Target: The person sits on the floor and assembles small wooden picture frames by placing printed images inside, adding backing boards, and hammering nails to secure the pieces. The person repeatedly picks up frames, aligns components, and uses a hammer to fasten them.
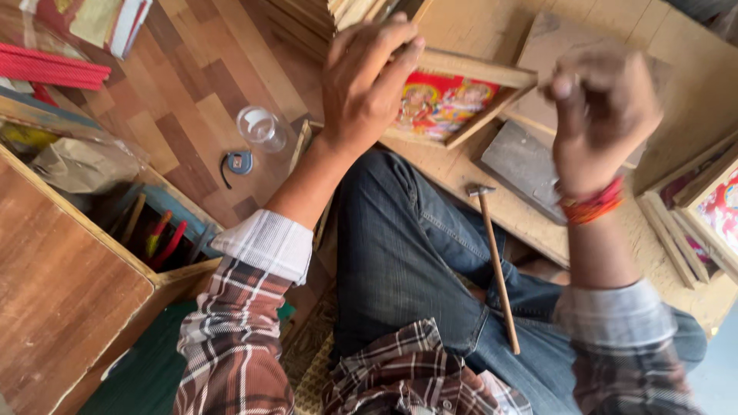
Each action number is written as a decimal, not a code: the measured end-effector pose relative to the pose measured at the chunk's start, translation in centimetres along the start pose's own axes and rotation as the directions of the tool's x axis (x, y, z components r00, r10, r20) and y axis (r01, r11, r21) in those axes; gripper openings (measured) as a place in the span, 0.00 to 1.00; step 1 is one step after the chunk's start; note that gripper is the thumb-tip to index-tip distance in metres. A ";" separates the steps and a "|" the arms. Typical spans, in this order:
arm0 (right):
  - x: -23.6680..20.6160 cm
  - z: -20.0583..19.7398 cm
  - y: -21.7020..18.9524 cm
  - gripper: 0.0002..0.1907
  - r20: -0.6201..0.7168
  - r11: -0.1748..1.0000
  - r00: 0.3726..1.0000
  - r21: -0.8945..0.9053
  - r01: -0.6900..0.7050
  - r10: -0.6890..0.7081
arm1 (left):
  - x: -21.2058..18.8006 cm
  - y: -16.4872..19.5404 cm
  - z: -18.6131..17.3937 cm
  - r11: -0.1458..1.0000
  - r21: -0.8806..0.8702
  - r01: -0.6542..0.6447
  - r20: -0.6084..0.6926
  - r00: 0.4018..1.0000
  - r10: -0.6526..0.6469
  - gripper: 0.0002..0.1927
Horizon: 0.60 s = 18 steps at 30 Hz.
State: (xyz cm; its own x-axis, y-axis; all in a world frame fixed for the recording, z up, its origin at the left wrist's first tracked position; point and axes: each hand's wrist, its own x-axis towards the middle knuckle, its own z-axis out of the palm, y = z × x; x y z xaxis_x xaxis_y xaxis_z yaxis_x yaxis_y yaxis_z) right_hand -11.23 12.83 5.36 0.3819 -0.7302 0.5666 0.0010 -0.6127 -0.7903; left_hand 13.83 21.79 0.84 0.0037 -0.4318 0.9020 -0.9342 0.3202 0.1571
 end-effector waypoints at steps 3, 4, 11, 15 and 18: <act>3.8 0.8 -2.2 0.08 0.387 0.900 0.887 -0.244 0.361 -0.251 | 0.0 0.2 0.0 1.000 -0.014 0.023 -0.013 1.000 -0.023 0.09; 5.1 1.2 -2.5 0.09 0.488 0.859 0.829 -0.265 0.438 -0.272 | 0.1 0.3 -0.1 1.000 -0.013 0.026 -0.015 1.000 -0.026 0.09; 7.6 6.6 -1.4 0.13 0.658 0.811 0.700 -0.231 0.538 -0.277 | -0.1 0.3 -0.8 0.999 -0.007 0.044 -0.025 0.999 -0.044 0.09; 7.0 7.2 -2.7 0.12 0.681 0.633 0.663 -0.372 0.679 -0.312 | -0.6 -0.1 -0.5 0.999 0.017 0.052 -0.019 0.999 -0.051 0.10; 5.6 7.5 -4.0 0.15 0.702 0.448 0.711 -0.623 0.641 -0.040 | -0.9 -0.5 0.0 0.999 0.010 0.047 -0.040 0.998 -0.047 0.10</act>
State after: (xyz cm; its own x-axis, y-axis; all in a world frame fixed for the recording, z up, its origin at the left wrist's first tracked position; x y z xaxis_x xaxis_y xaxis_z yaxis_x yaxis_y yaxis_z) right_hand -2.15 13.41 9.93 0.9203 -0.2824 0.2707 -0.3310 -0.9310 0.1539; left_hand 14.33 22.01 -0.08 0.0616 -0.4122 0.9090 -0.9366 0.2908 0.1954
